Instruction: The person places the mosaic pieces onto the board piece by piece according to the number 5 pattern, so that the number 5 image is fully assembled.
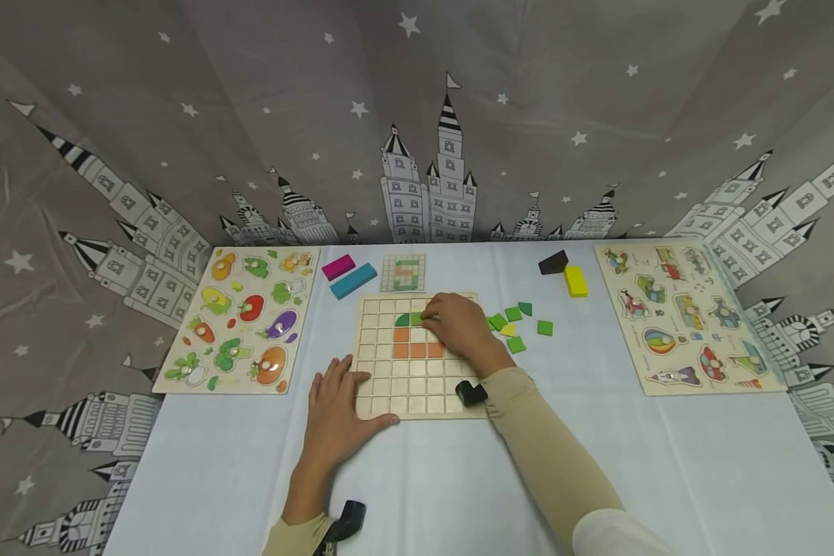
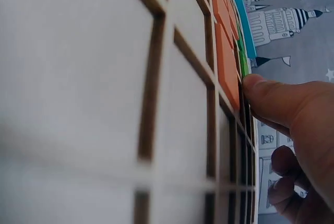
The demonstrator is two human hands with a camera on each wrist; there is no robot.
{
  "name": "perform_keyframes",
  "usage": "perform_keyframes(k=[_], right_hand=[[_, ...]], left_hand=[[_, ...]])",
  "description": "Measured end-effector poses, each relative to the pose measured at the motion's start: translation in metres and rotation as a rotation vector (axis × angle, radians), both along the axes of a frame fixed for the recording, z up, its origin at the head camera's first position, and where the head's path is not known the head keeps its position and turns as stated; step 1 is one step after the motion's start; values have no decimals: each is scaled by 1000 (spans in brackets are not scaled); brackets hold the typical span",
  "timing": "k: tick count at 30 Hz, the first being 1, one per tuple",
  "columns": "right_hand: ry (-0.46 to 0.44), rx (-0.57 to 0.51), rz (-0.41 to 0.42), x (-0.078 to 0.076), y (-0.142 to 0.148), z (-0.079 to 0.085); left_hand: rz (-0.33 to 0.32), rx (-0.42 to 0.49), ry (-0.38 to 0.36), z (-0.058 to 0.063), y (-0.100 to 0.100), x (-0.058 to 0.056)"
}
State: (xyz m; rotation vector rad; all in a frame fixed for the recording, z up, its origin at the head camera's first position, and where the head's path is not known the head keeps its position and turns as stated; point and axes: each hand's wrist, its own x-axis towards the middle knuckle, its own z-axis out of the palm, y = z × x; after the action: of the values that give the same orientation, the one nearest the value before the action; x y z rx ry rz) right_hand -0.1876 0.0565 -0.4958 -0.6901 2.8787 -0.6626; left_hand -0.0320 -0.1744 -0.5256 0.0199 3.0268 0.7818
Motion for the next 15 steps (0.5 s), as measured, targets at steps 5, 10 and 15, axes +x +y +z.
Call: perform_keyframes(k=[5,10,15], right_hand=[[11,15,-26,6,22,1],[-29,-59,-136,16,64,0],[-30,-174,-320,36,113,-4]], left_hand=[[0,5,1,1,0,1],[-1,8,9,1,0,1],[-5,13,10,0,0,0]])
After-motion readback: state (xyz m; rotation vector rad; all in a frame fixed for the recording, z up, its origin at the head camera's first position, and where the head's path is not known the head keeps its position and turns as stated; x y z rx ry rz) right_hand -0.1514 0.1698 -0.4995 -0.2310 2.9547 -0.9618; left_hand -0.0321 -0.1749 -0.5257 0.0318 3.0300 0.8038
